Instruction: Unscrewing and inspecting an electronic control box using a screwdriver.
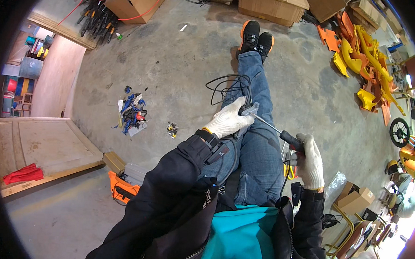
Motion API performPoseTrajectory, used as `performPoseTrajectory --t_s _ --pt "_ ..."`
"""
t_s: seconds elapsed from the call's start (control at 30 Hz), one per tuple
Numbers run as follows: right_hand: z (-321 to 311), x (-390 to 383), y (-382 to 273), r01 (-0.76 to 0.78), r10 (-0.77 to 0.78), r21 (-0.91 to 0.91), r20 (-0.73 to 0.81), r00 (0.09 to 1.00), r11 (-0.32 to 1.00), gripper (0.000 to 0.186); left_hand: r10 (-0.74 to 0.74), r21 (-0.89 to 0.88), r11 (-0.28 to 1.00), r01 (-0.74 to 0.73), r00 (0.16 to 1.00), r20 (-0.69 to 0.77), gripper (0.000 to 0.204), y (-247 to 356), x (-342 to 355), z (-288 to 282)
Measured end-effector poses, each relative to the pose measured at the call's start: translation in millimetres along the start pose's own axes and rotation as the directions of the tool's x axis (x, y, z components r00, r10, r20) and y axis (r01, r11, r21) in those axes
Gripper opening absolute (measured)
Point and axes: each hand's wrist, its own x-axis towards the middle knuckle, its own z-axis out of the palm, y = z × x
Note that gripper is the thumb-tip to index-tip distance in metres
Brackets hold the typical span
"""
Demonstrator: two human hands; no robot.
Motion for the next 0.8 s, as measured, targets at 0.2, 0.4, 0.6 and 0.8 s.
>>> performPoseTrajectory --t_s 0.2,0.4,0.6,0.8 --pt "-2.9 3.0 10.6 0.072 -0.071 0.013 -0.037 0.997 0.997 0.042 0.013 -0.001 1.0 -0.013 1.0 0.0 0.09 1.3 -1.3 -0.9" --pt "-6.3 2.8 12.6 0.062 -0.062 0.025 -0.015 0.998 0.998 0.043 0.004 -0.009 1.0 -0.004 1.0 0.015 0.094 2.0 -0.8 -2.4" --pt "-6.3 3.2 13.6 0.06 -0.058 0.059 -0.034 0.998 0.996 0.042 -0.003 -0.024 1.0 0.004 0.999 0.037 0.094 1.8 -0.5 -3.1" --pt "-9.4 2.6 13.9 0.066 -0.064 0.1 -0.026 0.998 0.993 0.041 0.019 -0.024 1.0 -0.019 1.0 -0.001 0.093 -0.8 -0.7 -0.9"
